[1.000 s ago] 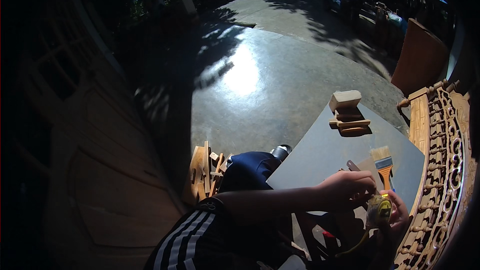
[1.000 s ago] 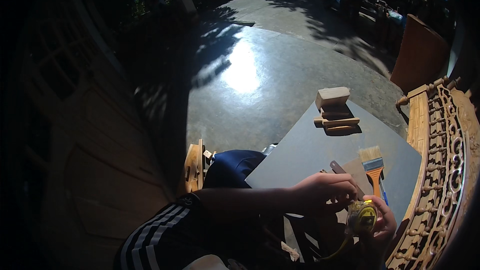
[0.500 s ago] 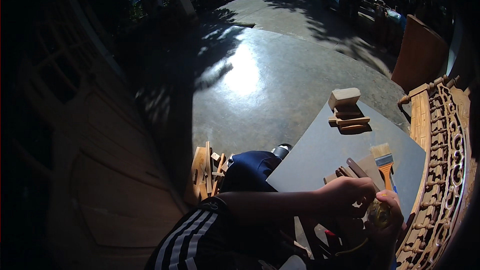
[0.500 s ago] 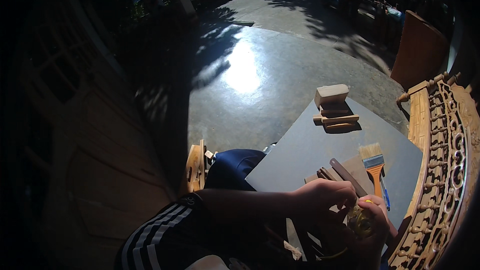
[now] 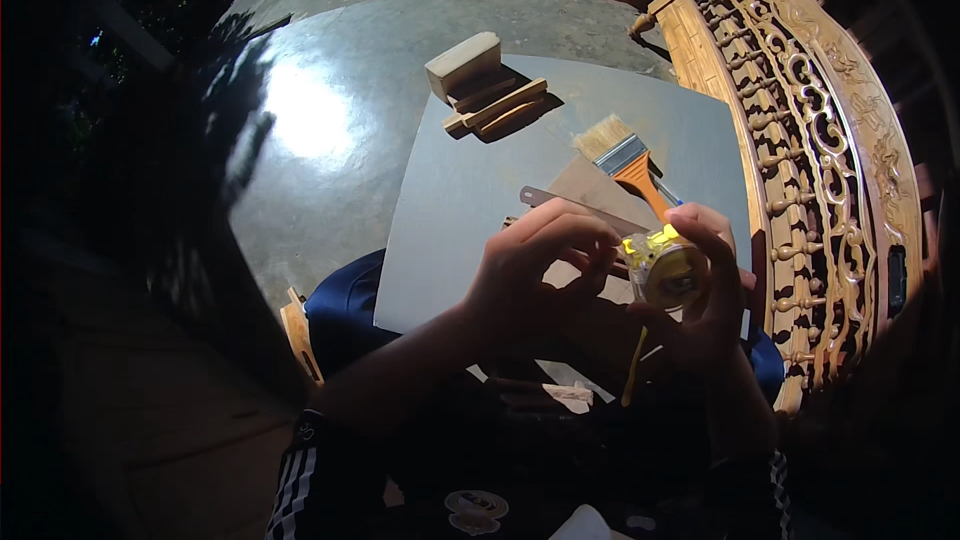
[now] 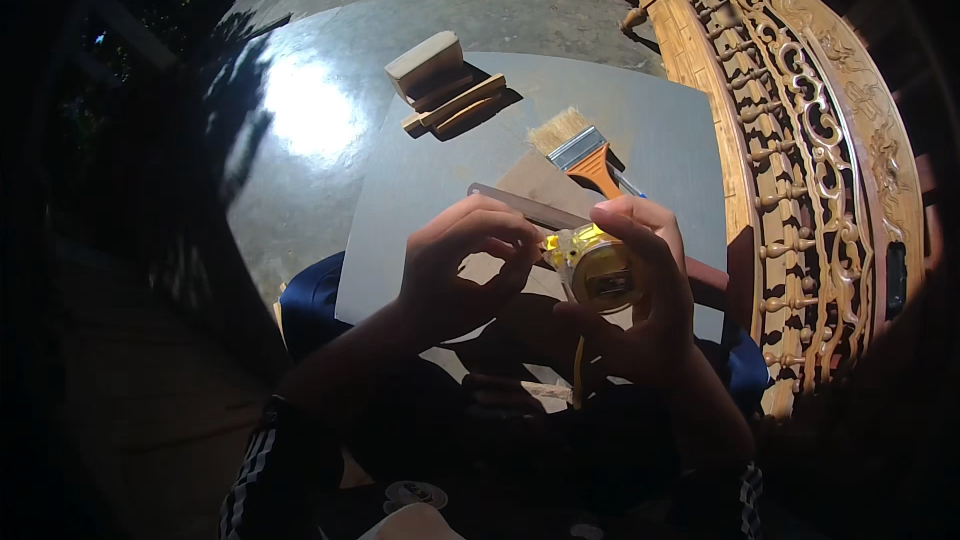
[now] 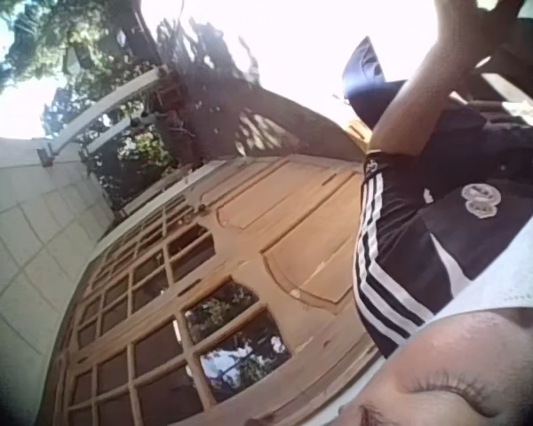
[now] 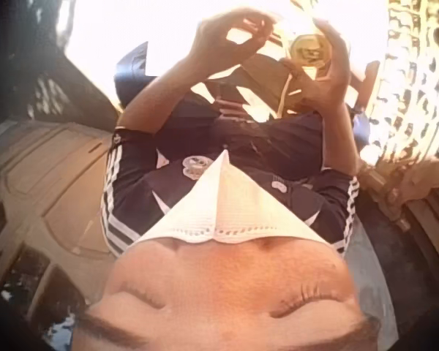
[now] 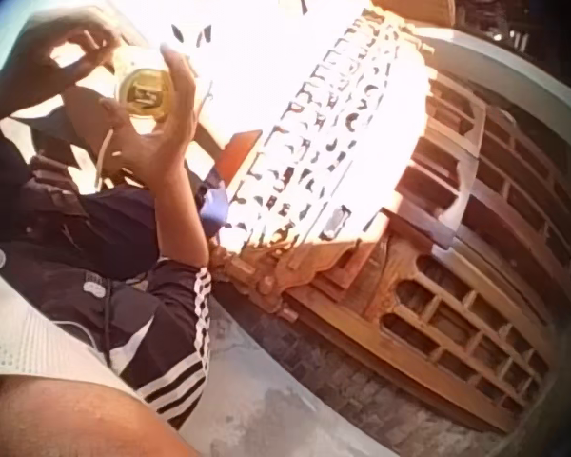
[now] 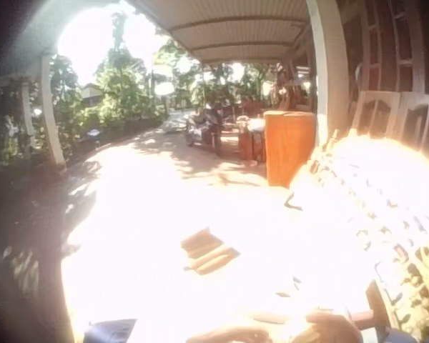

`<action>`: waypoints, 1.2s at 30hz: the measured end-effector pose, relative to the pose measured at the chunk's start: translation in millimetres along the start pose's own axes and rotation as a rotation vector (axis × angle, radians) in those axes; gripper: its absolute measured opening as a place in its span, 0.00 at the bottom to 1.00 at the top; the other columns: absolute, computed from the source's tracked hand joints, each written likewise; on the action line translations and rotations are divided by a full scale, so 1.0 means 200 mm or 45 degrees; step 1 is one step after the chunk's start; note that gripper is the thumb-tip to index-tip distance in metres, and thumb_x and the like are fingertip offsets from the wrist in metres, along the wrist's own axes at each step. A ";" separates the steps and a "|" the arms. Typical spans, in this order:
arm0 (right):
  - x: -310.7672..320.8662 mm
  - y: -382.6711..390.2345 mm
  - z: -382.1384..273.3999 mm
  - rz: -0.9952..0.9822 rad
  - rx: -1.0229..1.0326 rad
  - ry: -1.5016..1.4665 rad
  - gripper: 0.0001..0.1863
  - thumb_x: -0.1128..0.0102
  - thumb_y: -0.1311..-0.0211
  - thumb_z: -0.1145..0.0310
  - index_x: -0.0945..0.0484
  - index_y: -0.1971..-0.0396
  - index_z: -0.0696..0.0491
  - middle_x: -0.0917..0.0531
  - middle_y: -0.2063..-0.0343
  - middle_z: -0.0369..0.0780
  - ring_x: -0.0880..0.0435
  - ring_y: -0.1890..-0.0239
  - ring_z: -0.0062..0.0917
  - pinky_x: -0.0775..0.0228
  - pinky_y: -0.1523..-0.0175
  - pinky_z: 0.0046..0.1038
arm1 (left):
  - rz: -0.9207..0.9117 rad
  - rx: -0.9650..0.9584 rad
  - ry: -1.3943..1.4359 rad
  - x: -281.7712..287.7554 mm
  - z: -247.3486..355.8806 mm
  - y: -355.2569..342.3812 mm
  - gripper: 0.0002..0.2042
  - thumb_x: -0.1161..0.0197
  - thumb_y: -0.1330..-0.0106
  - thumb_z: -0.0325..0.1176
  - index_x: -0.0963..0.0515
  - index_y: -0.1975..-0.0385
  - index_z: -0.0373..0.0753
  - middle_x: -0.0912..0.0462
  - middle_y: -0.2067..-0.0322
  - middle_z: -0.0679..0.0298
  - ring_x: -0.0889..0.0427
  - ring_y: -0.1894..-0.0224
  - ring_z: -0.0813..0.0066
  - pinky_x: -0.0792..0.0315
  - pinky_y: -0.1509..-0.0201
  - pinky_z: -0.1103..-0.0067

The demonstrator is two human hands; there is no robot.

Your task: The recorder measures, marks, and files small wooden strips on a workshop table.

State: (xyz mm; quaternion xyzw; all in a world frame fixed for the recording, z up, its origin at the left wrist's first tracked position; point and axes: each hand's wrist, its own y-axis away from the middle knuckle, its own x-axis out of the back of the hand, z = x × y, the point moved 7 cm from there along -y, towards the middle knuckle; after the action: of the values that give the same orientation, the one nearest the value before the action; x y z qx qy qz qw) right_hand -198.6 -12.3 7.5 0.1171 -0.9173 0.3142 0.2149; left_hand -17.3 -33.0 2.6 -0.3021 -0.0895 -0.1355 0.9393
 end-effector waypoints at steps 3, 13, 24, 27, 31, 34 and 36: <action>0.05 0.02 -0.01 0.099 0.009 0.025 0.41 0.20 0.50 0.63 0.31 0.36 0.50 0.30 0.44 0.49 0.27 0.42 0.37 0.29 0.43 0.34 | -0.104 0.116 0.188 -0.08 -0.03 -0.05 0.13 0.30 0.37 0.22 0.21 0.53 0.35 0.18 0.56 0.59 0.13 0.56 0.73 0.15 0.58 0.80; 0.03 0.03 -0.01 0.050 0.083 -0.167 0.49 0.15 0.56 0.67 0.35 0.34 0.61 0.15 0.59 0.47 0.14 0.57 0.29 0.19 0.53 0.27 | -0.098 0.063 0.404 -0.10 0.01 -0.01 0.13 0.31 0.38 0.20 0.19 0.53 0.32 0.15 0.55 0.55 0.13 0.54 0.69 0.15 0.57 0.78; 0.04 0.03 -0.04 0.092 0.312 0.024 0.31 0.20 0.52 0.69 0.23 0.47 0.59 0.16 0.57 0.45 0.14 0.58 0.30 0.19 0.54 0.30 | -0.183 0.064 0.486 -0.11 -0.03 -0.02 0.13 0.31 0.38 0.20 0.18 0.54 0.31 0.14 0.56 0.53 0.13 0.54 0.67 0.14 0.57 0.77; 0.05 0.05 -0.05 0.115 0.378 -0.017 0.26 0.23 0.50 0.70 0.20 0.48 0.56 0.17 0.55 0.43 0.15 0.55 0.30 0.21 0.52 0.30 | -0.256 0.119 0.580 -0.12 -0.03 -0.02 0.13 0.30 0.38 0.22 0.19 0.55 0.30 0.17 0.56 0.53 0.15 0.53 0.67 0.16 0.52 0.75; 0.04 0.06 -0.04 0.135 0.372 -0.058 0.24 0.23 0.50 0.69 0.20 0.52 0.57 0.17 0.56 0.43 0.16 0.55 0.31 0.21 0.53 0.31 | -0.289 0.280 0.726 -0.15 -0.05 0.01 0.14 0.29 0.38 0.25 0.21 0.55 0.29 0.20 0.55 0.53 0.18 0.50 0.67 0.18 0.46 0.73; 0.04 0.06 -0.04 0.153 0.371 -0.062 0.24 0.23 0.50 0.70 0.20 0.52 0.57 0.18 0.57 0.44 0.16 0.55 0.31 0.21 0.53 0.30 | -0.303 0.261 0.740 -0.15 -0.06 0.01 0.14 0.29 0.37 0.25 0.21 0.54 0.29 0.21 0.54 0.53 0.19 0.50 0.67 0.18 0.44 0.72; 0.04 0.07 -0.03 0.153 0.362 -0.062 0.24 0.23 0.50 0.70 0.20 0.52 0.58 0.18 0.57 0.45 0.16 0.56 0.31 0.21 0.53 0.30 | -0.299 0.269 0.760 -0.16 -0.06 0.01 0.14 0.29 0.37 0.25 0.22 0.55 0.29 0.21 0.54 0.53 0.19 0.49 0.67 0.19 0.43 0.72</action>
State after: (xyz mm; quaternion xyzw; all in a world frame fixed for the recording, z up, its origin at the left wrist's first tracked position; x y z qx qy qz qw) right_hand -207.3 1.8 8.5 0.0988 -0.8738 0.4503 0.1545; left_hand -45.5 -32.0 -17.2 -0.1376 0.1418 -0.3151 0.9283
